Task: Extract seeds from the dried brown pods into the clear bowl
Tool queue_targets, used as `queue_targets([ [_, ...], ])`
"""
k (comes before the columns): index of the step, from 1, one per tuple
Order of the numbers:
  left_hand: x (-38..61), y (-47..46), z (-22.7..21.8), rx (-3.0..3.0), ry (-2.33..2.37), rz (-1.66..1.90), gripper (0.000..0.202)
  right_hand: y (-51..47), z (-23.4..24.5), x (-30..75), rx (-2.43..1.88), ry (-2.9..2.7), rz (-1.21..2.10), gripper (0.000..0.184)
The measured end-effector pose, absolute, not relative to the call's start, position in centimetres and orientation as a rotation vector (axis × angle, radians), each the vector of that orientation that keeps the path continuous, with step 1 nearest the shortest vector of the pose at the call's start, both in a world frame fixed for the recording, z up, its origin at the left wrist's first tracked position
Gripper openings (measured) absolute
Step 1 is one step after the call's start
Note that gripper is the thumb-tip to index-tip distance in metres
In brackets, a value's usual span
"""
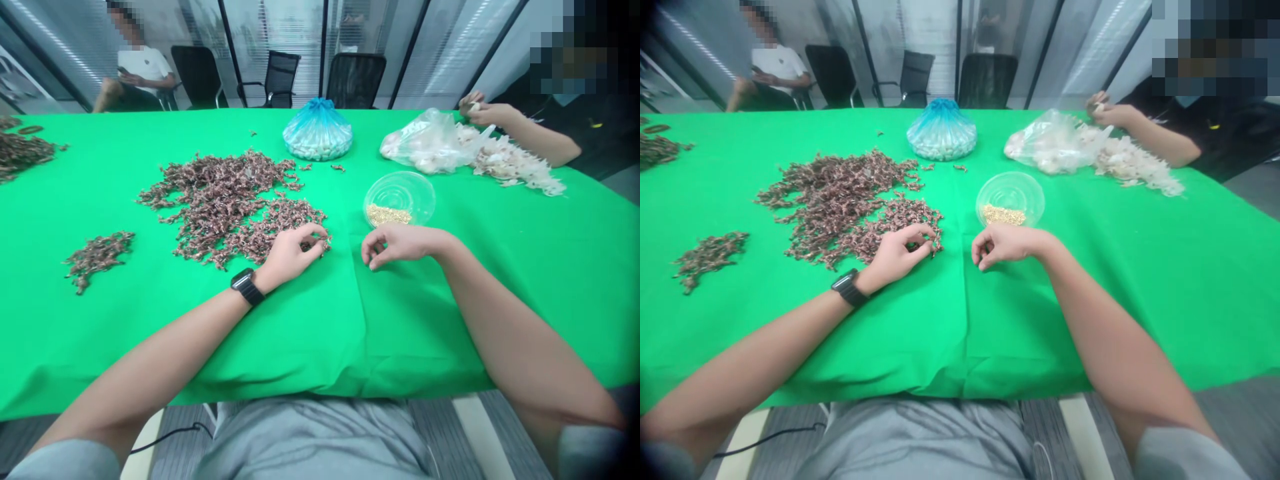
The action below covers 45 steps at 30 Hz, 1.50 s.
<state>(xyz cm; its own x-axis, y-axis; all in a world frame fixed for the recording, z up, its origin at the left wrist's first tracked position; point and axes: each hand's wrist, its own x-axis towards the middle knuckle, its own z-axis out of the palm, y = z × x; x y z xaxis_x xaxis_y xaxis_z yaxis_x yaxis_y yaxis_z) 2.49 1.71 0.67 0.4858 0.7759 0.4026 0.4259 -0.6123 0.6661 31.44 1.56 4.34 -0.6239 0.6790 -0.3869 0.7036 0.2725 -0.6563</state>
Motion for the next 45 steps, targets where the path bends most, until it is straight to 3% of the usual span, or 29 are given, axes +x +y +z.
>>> queue_targets([
  [6,2.5,1.6,0.7,2.244,0.996,0.959,0.021,1.7,4.1,32.0,1.246,2.503,-1.246,0.038],
  [23,2.6,1.6,0.9,2.258,0.998,0.961,0.021,1.4,3.8,31.4,1.214,2.518,-1.145,0.007],
  [30,2.7,1.5,0.9,2.247,1.015,0.963,0.021,1.5,4.0,31.8,1.192,2.532,-1.421,0.013],
  [37,2.6,1.5,0.9,2.250,0.988,0.981,0.020,1.1,4.0,30.9,1.264,2.449,-2.000,0.030],
  [45,2.6,1.5,0.9,2.241,0.986,0.987,0.019,0.9,3.6,29.7,1.420,2.387,-2.206,0.034],
])
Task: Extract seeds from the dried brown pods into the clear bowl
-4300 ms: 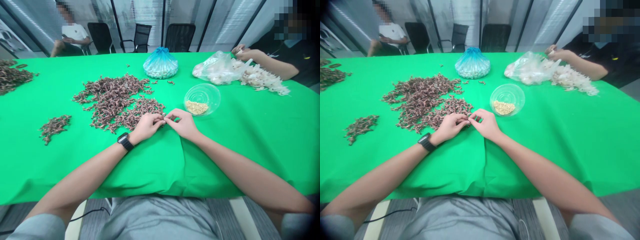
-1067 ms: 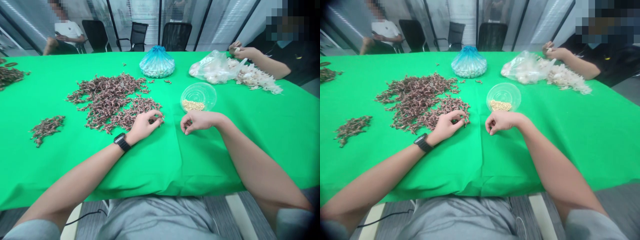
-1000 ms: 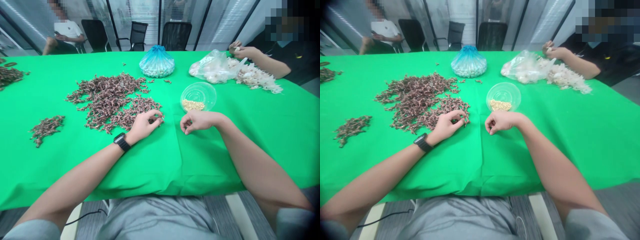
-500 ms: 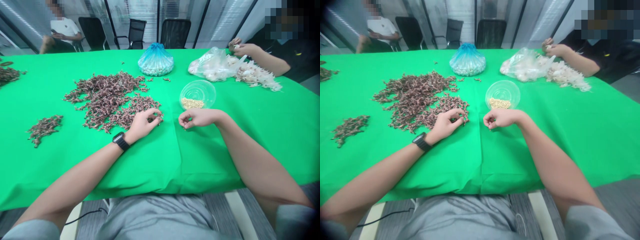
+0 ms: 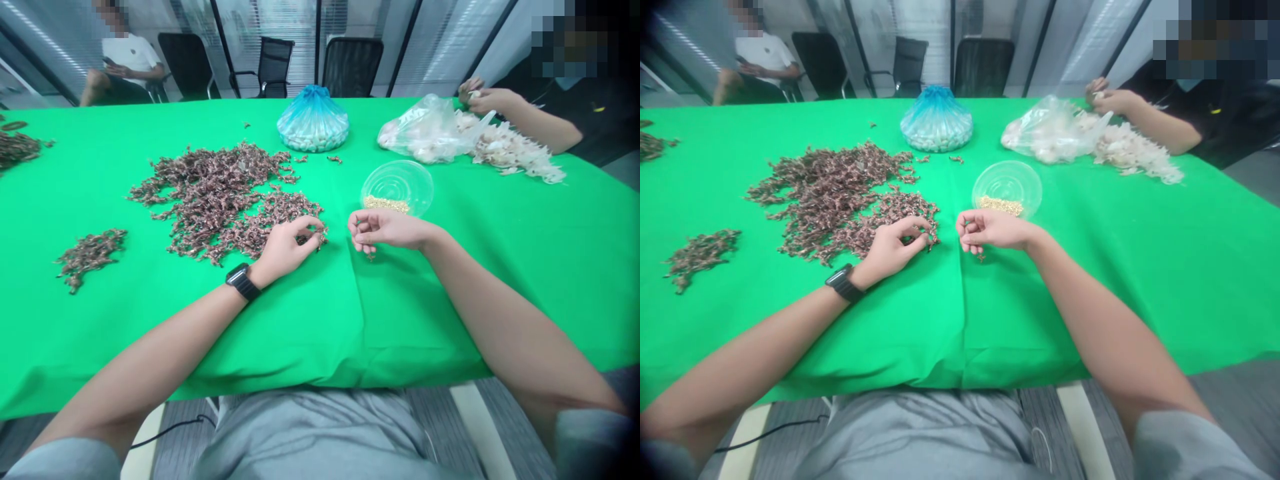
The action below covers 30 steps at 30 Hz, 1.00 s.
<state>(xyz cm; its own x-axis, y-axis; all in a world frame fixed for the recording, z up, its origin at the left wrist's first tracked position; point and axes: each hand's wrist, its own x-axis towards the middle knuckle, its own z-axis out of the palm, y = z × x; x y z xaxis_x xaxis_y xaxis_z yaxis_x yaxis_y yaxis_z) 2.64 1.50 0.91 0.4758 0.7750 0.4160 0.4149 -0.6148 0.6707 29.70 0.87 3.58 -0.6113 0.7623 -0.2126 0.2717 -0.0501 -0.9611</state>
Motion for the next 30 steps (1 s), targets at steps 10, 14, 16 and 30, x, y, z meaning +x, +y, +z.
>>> queue_targets([
  [10,3.1,0.6,1.7,2.009,0.869,1.068,0.024,0.0,3.7,27.4,-1.074,-1.759,1.721,0.044],
  [14,3.5,0.1,1.7,1.931,0.759,1.062,0.023,-0.2,3.3,26.8,-1.049,-1.734,1.733,0.049],
  [16,3.6,0.0,1.5,1.932,0.732,1.041,0.024,-0.2,3.0,26.6,-1.033,-1.723,1.738,0.050],
  [30,3.7,0.3,1.3,1.857,0.700,1.038,0.025,-0.1,2.1,25.8,-1.025,-1.573,1.612,0.052],
])
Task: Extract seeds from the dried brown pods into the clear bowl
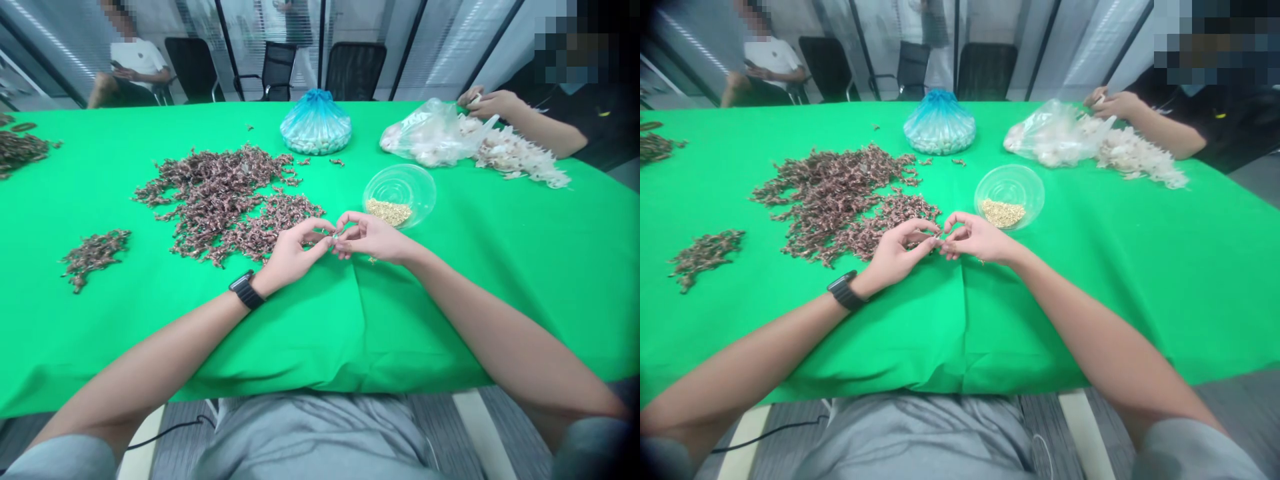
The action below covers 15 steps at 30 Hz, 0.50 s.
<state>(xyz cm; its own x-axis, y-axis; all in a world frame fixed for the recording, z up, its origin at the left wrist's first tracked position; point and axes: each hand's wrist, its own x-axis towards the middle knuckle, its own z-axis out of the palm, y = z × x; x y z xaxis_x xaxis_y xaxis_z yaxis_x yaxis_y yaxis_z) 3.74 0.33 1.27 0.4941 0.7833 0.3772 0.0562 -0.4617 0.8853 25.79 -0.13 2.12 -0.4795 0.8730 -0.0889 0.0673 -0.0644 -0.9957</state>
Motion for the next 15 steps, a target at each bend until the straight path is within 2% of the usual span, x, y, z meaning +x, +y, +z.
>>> queue_targets([
  [8,4.2,0.3,1.7,1.562,0.715,1.088,0.030,-0.2,1.6,24.5,-1.043,-1.487,1.389,0.050],
  [15,4.4,0.1,1.5,1.530,0.751,1.139,0.029,-0.7,1.9,23.8,-1.129,-1.586,1.206,0.047],
])
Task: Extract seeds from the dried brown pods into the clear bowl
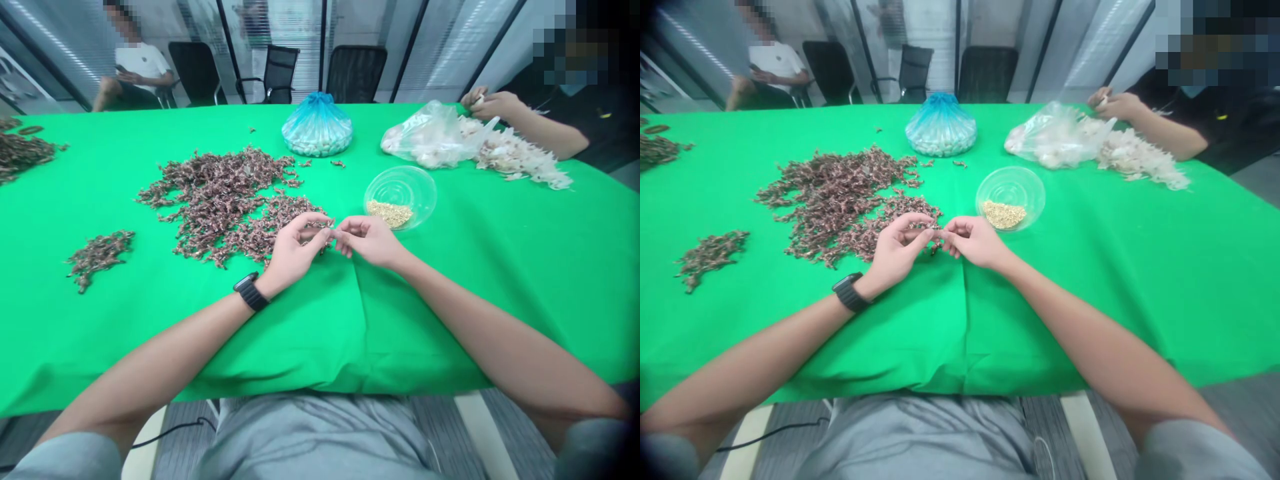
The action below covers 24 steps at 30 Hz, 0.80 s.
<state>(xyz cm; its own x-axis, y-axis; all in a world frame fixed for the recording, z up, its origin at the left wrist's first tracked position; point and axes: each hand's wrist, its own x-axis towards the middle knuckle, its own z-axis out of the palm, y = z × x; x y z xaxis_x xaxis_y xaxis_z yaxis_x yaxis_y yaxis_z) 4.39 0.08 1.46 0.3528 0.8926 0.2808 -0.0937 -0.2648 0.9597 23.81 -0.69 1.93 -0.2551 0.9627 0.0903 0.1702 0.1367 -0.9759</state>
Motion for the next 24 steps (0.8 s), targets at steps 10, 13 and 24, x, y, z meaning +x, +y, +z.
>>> queue_targets([
  [10,4.2,0.8,0.3,1.451,0.783,1.141,0.034,-1.1,1.3,23.5,-1.163,-1.660,1.020,0.031],
  [13,4.3,0.9,0.2,1.411,0.765,1.116,0.034,-1.3,1.4,23.4,-1.164,-1.681,0.904,0.024],
  [24,4.4,0.9,-0.1,1.350,0.706,0.948,0.039,-1.6,1.7,23.3,-1.219,-1.732,0.521,0.018],
])
